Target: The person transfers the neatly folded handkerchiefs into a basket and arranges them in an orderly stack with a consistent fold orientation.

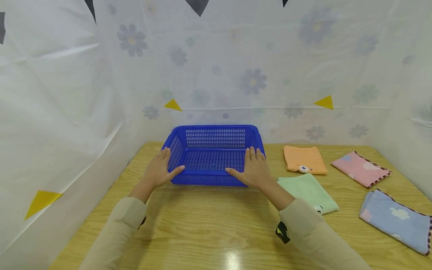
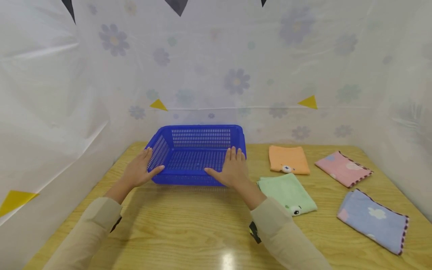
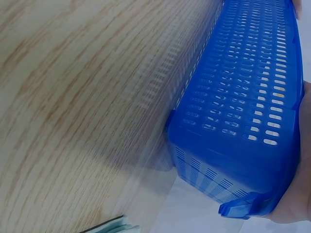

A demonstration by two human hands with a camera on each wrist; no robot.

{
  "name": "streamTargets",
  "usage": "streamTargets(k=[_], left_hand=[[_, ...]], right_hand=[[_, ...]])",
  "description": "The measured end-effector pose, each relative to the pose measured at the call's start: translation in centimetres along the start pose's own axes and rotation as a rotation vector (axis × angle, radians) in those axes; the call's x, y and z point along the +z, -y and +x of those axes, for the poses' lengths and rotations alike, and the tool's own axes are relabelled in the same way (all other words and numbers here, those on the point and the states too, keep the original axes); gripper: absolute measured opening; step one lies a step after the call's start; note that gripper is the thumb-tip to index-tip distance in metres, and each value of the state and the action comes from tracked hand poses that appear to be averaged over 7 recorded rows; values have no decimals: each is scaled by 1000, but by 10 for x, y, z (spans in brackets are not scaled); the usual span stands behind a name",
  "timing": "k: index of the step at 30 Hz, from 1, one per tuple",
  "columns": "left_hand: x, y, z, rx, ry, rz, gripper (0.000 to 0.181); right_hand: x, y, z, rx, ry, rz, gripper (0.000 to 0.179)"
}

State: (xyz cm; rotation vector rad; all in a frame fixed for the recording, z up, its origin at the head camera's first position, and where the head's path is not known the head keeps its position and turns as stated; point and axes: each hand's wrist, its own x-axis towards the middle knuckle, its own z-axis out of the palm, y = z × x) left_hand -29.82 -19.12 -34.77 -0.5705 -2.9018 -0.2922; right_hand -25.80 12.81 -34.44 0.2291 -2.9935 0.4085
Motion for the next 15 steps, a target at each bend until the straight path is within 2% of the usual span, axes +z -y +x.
streamTargets(k=[15], left_hand=[[-2, -4, -4, -9, -19, -15, 95]], right_hand=[[-3, 2, -4, 2, 3, -4, 104]])
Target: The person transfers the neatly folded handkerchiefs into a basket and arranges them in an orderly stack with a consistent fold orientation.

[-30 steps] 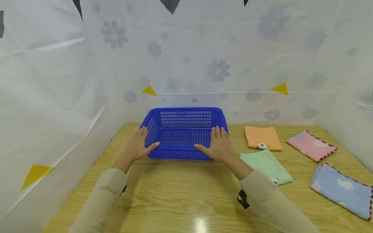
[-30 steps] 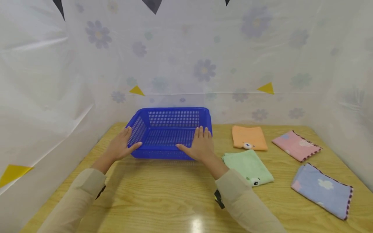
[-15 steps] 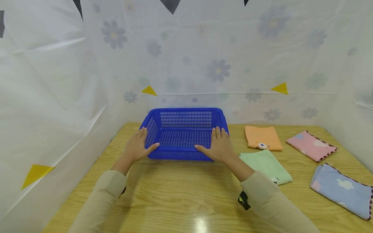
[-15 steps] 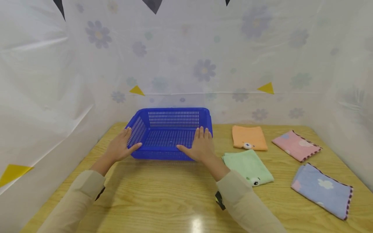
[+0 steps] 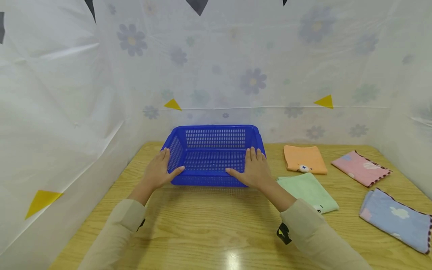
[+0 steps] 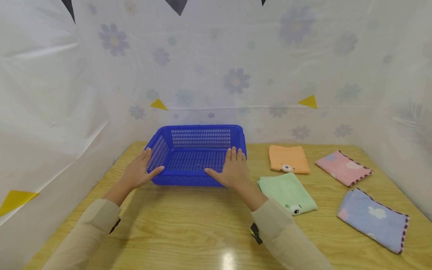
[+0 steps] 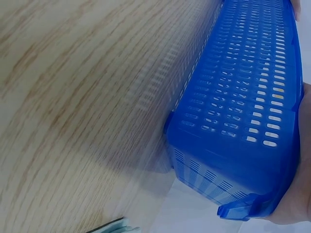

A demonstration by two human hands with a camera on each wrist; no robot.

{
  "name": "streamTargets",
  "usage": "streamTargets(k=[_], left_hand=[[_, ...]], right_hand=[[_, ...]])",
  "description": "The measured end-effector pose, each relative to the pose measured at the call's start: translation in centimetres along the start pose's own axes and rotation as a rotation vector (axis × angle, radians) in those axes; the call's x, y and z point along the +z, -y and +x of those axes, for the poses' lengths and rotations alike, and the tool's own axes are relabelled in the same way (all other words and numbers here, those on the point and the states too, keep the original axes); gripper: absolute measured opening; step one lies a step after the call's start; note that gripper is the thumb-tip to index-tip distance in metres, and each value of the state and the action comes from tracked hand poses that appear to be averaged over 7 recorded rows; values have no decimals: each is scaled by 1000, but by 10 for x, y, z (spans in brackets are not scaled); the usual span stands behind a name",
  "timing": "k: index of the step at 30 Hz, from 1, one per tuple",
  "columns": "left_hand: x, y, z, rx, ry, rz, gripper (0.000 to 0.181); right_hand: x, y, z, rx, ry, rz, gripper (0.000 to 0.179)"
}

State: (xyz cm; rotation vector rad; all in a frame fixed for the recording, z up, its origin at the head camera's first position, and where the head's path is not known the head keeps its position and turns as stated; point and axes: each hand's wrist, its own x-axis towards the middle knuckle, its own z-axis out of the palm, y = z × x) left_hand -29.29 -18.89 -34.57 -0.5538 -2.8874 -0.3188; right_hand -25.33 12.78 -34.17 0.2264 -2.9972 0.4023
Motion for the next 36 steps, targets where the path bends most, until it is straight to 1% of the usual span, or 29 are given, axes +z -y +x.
streamTargets(k=[19, 32, 36], left_hand=[[-1, -3, -3, -2, -18, 2, 95], [-1, -1, -2, 4, -28, 3, 95], [-4, -2, -3, -1, -18, 4, 95]], right_hand=[[0, -2, -1, -18, -12, -4, 103], [1, 0, -3, 0, -17, 7, 104], [-1, 2, -4, 5, -23, 18, 104]])
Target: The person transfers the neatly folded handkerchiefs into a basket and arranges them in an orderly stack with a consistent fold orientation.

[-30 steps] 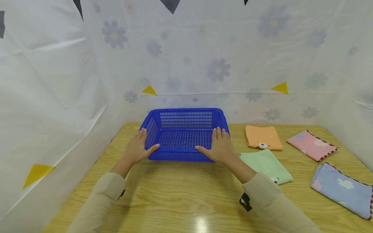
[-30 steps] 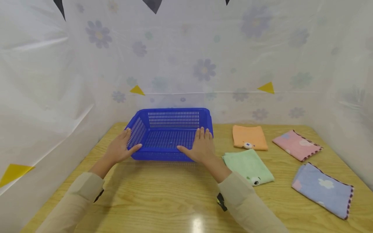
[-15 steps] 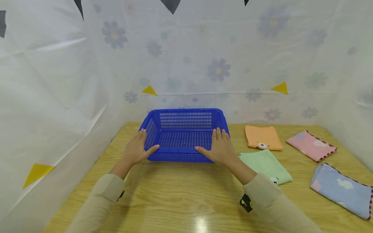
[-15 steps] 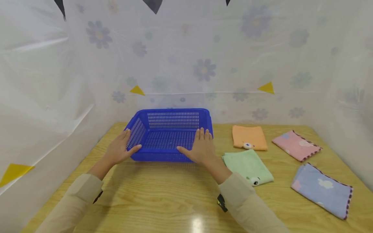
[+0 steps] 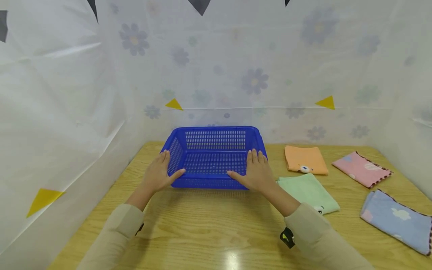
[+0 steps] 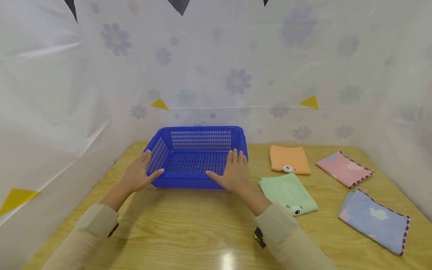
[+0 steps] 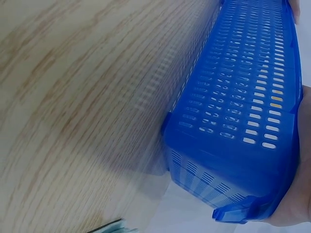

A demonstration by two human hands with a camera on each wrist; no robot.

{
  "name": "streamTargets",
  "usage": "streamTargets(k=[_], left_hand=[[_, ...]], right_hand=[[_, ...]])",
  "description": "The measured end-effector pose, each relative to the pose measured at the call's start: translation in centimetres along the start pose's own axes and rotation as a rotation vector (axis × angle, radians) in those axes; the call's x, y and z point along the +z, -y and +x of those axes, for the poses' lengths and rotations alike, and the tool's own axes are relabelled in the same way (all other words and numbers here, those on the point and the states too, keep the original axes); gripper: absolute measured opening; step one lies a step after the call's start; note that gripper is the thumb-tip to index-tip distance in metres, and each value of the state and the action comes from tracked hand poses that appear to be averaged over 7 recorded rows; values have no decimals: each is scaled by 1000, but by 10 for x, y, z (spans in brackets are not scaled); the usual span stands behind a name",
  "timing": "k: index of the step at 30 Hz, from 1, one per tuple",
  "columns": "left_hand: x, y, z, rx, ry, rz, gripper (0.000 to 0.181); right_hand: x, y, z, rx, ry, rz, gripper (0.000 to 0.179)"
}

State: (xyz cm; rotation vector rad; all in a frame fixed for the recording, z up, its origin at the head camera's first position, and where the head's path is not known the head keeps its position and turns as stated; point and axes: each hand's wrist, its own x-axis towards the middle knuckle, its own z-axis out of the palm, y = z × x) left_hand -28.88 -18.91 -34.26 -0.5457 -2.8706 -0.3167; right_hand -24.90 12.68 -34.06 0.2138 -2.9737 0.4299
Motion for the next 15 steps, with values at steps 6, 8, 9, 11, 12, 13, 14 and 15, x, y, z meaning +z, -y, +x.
streamTargets(k=[6, 8, 9, 11, 12, 13, 14, 15], left_hand=[[-2, -3, -4, -5, 11, 3, 95], [-2, -3, -5, -6, 10, 2, 95], [-2, -3, -5, -5, 9, 1, 95], [-2, -4, -5, -3, 3, 0, 95], [-3, -4, -5, -3, 2, 0, 95], [-3, -4, -6, -2, 0, 0, 95], [-3, -4, -6, -1, -2, 0, 95], [-3, -4, -6, -1, -4, 1, 95]], right_hand=[[-1, 0, -3, -5, -6, 7, 104], [0, 0, -4, -4, -6, 8, 104], [0, 0, -4, -4, -7, 8, 104], [0, 1, -5, -3, -8, 3, 105], [0, 1, -5, -2, -8, 1, 104], [-1, 1, -6, -2, -9, -1, 104], [-1, 1, -6, -3, -9, -1, 104], [-1, 1, -6, -3, -9, -3, 104]])
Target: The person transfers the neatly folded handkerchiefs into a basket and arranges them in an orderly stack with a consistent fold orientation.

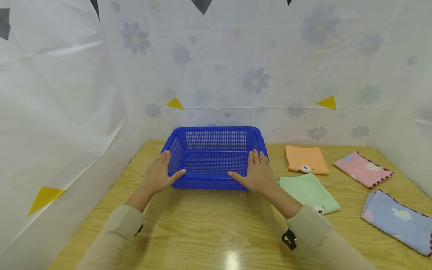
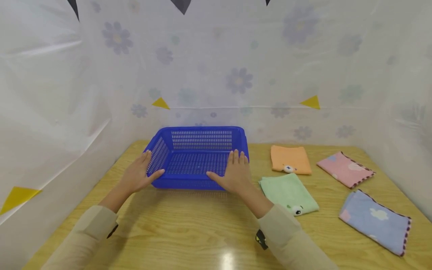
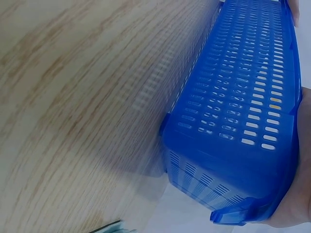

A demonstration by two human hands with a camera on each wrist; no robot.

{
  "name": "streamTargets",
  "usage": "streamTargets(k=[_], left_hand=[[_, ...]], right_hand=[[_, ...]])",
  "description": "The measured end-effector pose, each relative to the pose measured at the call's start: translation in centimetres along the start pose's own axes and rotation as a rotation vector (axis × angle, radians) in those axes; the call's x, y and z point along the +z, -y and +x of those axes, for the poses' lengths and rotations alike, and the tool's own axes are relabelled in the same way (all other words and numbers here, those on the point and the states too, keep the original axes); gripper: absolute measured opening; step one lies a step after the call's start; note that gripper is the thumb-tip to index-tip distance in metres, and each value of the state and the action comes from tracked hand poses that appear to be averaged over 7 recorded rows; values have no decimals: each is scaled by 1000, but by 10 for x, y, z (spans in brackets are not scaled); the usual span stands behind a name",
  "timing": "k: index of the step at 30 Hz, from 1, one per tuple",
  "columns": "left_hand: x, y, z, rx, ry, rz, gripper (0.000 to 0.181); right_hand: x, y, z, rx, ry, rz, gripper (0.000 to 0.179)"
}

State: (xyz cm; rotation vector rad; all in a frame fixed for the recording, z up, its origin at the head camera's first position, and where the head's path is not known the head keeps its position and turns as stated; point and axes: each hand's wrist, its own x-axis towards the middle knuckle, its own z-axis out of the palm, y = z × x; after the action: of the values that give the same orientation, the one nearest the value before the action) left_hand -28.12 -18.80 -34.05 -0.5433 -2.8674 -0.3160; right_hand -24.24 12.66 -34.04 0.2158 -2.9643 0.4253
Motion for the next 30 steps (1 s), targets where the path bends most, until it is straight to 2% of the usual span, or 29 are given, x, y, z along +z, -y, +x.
streamTargets(k=[30], left_hand=[[-5, -3, -3, 3, -1, 18, 94]], right_hand=[[-2, 0, -5, 3, 0, -2, 105]])
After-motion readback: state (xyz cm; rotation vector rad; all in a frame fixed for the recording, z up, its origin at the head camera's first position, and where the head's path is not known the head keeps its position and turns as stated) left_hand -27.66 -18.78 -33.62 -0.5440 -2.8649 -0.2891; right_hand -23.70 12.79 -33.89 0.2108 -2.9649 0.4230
